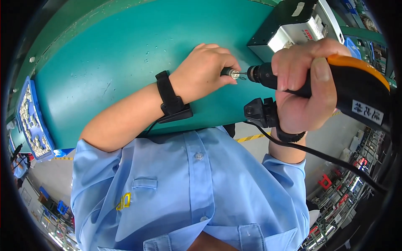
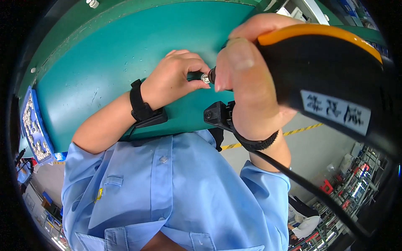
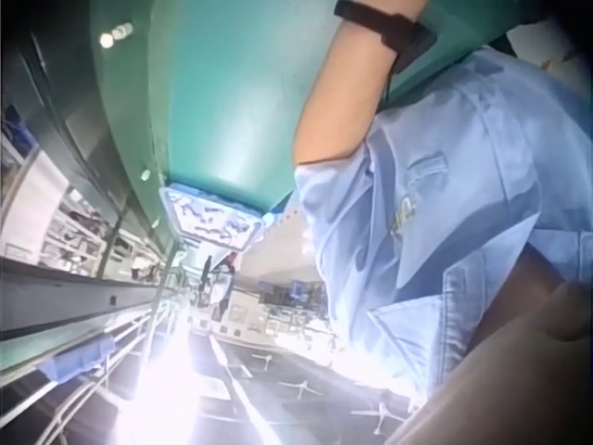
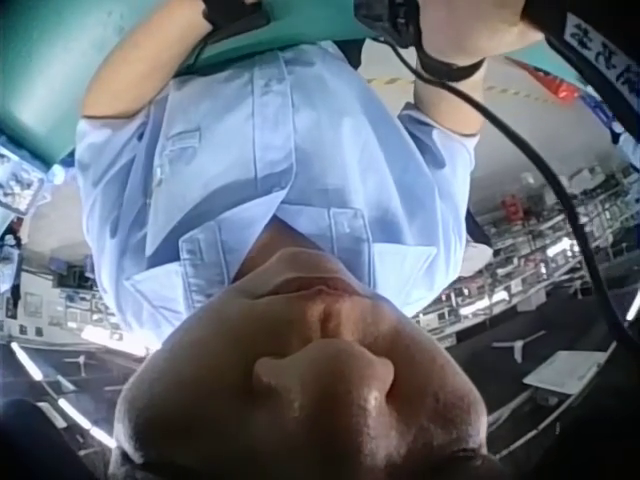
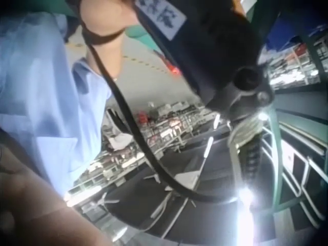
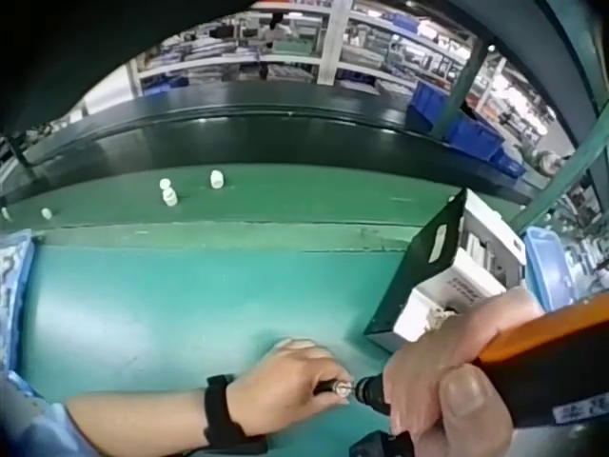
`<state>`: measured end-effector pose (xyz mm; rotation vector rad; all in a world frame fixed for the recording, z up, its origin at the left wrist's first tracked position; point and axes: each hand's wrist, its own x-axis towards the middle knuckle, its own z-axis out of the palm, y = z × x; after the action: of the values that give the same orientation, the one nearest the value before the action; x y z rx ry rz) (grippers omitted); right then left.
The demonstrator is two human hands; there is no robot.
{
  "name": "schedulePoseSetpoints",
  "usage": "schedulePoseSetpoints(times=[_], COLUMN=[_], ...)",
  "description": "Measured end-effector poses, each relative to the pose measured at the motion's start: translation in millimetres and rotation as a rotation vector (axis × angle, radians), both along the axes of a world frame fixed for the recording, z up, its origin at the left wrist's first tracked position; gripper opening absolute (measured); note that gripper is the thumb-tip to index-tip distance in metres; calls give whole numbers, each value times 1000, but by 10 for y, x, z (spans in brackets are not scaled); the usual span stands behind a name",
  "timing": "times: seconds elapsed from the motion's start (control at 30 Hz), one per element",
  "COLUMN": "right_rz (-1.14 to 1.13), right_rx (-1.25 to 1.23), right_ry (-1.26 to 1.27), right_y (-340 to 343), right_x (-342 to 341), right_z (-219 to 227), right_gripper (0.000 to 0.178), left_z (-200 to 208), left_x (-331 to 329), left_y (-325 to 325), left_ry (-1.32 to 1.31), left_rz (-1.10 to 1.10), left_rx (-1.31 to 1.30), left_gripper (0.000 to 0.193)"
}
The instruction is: Assemble small plastic components using an electric screwdriver at a factory workbench.
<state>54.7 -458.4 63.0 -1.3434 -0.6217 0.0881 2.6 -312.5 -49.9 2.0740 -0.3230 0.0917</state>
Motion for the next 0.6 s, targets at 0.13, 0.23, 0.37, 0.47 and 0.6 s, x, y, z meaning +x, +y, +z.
schedulePoseSetpoints(times=[0.13, 0.23, 0.37, 0.47, 0.6], right_rz=[-37, -116, -46, 99, 118], right_rx=[-123, -230, -258, -185, 217], right_ry=[-47, -77, -292, -251, -239], right_y=[90, 132, 66, -57, -502], right_x=[-68, -68, 24, 124, 183], right_z=[19, 29, -60, -72, 275], right_gripper=[17, 14, 19, 26, 31], left_z=[20, 44, 28, -10, 15], left_x=[-4, -1, 1, -25, 23], left_y=[-8, -14, -19, -17, -36], left_ry=[9, 0, -26, -40, -31], left_rz=[24, 21, 20, 27, -8], left_rx=[14, 28, 47, 58, 75], left_gripper=[18, 18, 18, 18, 19])
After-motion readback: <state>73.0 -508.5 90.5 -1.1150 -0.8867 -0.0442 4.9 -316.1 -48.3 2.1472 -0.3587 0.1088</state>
